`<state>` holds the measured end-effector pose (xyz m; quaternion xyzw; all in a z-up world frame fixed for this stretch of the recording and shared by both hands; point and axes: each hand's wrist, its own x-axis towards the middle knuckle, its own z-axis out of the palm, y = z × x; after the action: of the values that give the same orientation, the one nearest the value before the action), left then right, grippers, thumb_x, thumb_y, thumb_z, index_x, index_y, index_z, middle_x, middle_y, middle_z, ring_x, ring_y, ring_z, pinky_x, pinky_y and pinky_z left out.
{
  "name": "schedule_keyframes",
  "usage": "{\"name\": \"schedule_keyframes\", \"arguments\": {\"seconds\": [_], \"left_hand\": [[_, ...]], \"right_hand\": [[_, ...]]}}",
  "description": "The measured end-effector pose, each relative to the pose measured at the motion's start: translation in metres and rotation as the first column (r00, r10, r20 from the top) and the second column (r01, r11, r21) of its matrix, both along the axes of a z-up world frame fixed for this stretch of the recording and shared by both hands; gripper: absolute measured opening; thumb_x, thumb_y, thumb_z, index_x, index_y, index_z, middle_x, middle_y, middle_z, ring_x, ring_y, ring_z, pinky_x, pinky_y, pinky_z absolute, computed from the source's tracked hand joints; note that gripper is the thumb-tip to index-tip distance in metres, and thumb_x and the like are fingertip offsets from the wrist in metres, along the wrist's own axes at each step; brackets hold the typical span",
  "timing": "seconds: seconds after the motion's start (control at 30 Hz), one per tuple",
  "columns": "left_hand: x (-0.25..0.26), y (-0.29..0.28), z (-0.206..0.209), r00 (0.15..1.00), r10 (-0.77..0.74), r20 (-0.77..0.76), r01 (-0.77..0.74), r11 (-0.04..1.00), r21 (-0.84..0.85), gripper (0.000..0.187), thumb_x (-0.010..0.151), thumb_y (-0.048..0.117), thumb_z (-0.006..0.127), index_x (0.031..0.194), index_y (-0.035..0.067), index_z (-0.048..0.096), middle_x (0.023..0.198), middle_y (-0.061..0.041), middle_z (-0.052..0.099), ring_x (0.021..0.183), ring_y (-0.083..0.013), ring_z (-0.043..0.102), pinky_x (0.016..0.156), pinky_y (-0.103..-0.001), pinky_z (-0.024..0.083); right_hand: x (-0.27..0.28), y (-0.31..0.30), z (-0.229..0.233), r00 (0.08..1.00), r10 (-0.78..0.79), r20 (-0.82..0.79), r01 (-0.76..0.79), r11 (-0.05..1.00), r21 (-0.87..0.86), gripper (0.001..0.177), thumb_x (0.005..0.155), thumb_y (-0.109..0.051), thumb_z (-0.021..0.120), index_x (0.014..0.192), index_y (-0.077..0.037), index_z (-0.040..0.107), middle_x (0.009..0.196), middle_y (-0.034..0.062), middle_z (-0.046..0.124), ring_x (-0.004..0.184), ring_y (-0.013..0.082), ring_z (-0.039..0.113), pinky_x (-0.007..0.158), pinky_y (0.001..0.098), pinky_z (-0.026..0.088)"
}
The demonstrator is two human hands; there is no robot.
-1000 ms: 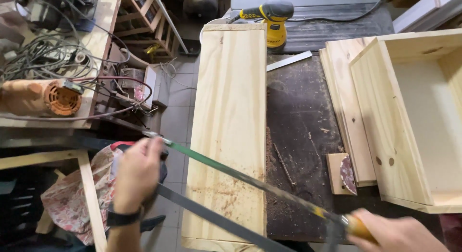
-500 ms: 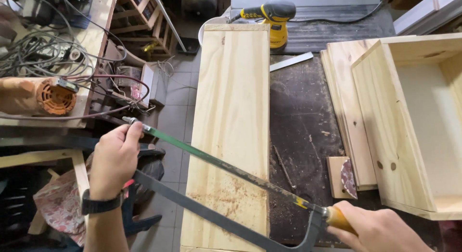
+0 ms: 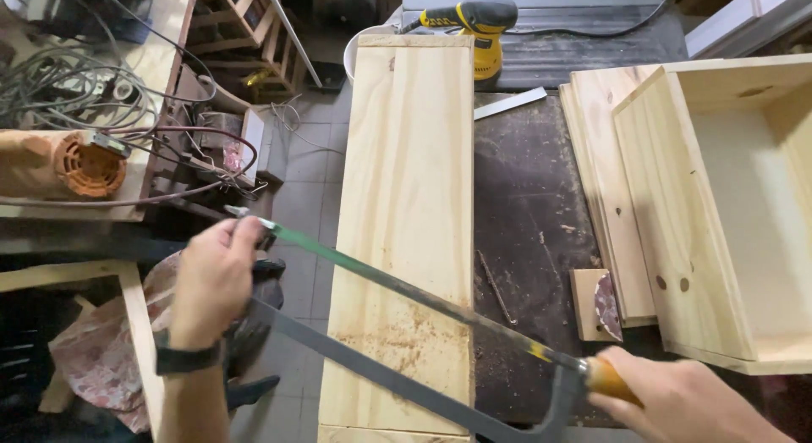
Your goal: Sawing a wooden board with a hand saw and then sanding the cut edges to smooth them.
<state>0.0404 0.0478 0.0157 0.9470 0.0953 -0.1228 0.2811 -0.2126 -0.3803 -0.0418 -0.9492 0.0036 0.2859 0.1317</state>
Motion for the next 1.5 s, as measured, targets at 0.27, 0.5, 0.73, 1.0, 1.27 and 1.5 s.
{"name": "schedule_keyframes", "arguments": {"seconds": [0.27, 0.5, 0.73, 1.0, 1.27, 1.5], "left_hand": [[0.007, 0.008, 0.01, 1.0, -0.02, -0.015, 0.019, 0.999, -0.037, 0.047, 0.105, 0.037, 0.044, 0.07, 0.009, 0.057, 0.062, -0.004, 0.055, 0.058, -0.0201, 0.048, 0.055, -0.038, 0.032], [-0.007, -0.024, 0.006, 0.995, -0.078, -0.062, 0.073, 0.995, -0.07, 0.042, 0.104, 0.036, 0.045, 0.072, 0.009, 0.054, 0.06, -0.004, 0.053, 0.058, -0.0224, 0.048, 0.058, -0.038, 0.034], [0.025, 0.014, 0.027, 0.999, 0.042, -0.022, -0.042, 0.999, 0.029, 0.052, 0.105, 0.037, 0.046, 0.066, 0.008, 0.063, 0.059, -0.003, 0.056, 0.055, -0.0211, 0.048, 0.056, -0.039, 0.036], [-0.005, -0.01, 0.012, 0.992, -0.092, -0.086, 0.09, 0.996, -0.02, 0.044, 0.101, 0.037, 0.043, 0.069, 0.008, 0.048, 0.061, -0.008, 0.056, 0.061, -0.0279, 0.051, 0.064, -0.041, 0.036], [0.007, -0.005, 0.012, 0.999, -0.008, 0.034, 0.007, 1.0, 0.012, 0.051, 0.11, 0.036, 0.04, 0.069, 0.01, 0.056, 0.06, -0.004, 0.053, 0.054, -0.0188, 0.045, 0.053, -0.038, 0.034], [0.014, 0.001, 0.015, 0.998, -0.065, -0.015, 0.065, 0.998, -0.015, 0.042, 0.103, 0.036, 0.046, 0.073, 0.009, 0.058, 0.063, -0.007, 0.058, 0.056, -0.0223, 0.049, 0.054, -0.036, 0.036]], "right_hand": [[0.016, 0.001, -0.014, 0.996, -0.029, -0.083, 0.03, 0.999, 0.012, 0.021, 0.083, -0.054, 0.072, 0.092, -0.039, 0.059, 0.064, -0.0164, 0.069, 0.052, 0.0065, 0.061, 0.056, 0.0184, 0.052], [0.007, 0.017, 0.051, 0.88, -0.34, -0.332, 0.268, 0.932, -0.245, 0.021, 0.081, -0.066, 0.066, 0.094, -0.051, 0.059, 0.074, -0.0181, 0.068, 0.068, 0.0018, 0.058, 0.072, 0.0073, 0.052], [0.025, 0.014, -0.023, 0.998, 0.051, 0.041, -0.058, 0.984, 0.167, 0.025, 0.09, -0.052, 0.065, 0.091, -0.03, 0.054, 0.063, -0.0054, 0.064, 0.056, 0.0211, 0.061, 0.056, 0.0292, 0.047], [0.002, -0.001, 0.011, 0.916, -0.252, -0.313, 0.223, 0.967, -0.126, 0.017, 0.083, -0.059, 0.067, 0.089, -0.044, 0.062, 0.07, -0.0171, 0.069, 0.065, 0.0023, 0.06, 0.064, 0.0108, 0.052], [0.018, 0.021, 0.022, 0.99, -0.096, -0.103, 0.105, 0.991, 0.083, 0.022, 0.084, -0.055, 0.067, 0.098, -0.04, 0.06, 0.072, -0.0149, 0.074, 0.062, 0.0108, 0.066, 0.064, 0.0176, 0.054], [0.017, 0.013, -0.003, 0.978, -0.137, -0.158, 0.145, 0.989, 0.039, 0.015, 0.084, -0.052, 0.067, 0.09, -0.04, 0.06, 0.069, -0.0191, 0.072, 0.055, -0.0015, 0.065, 0.06, 0.0102, 0.058]]}}
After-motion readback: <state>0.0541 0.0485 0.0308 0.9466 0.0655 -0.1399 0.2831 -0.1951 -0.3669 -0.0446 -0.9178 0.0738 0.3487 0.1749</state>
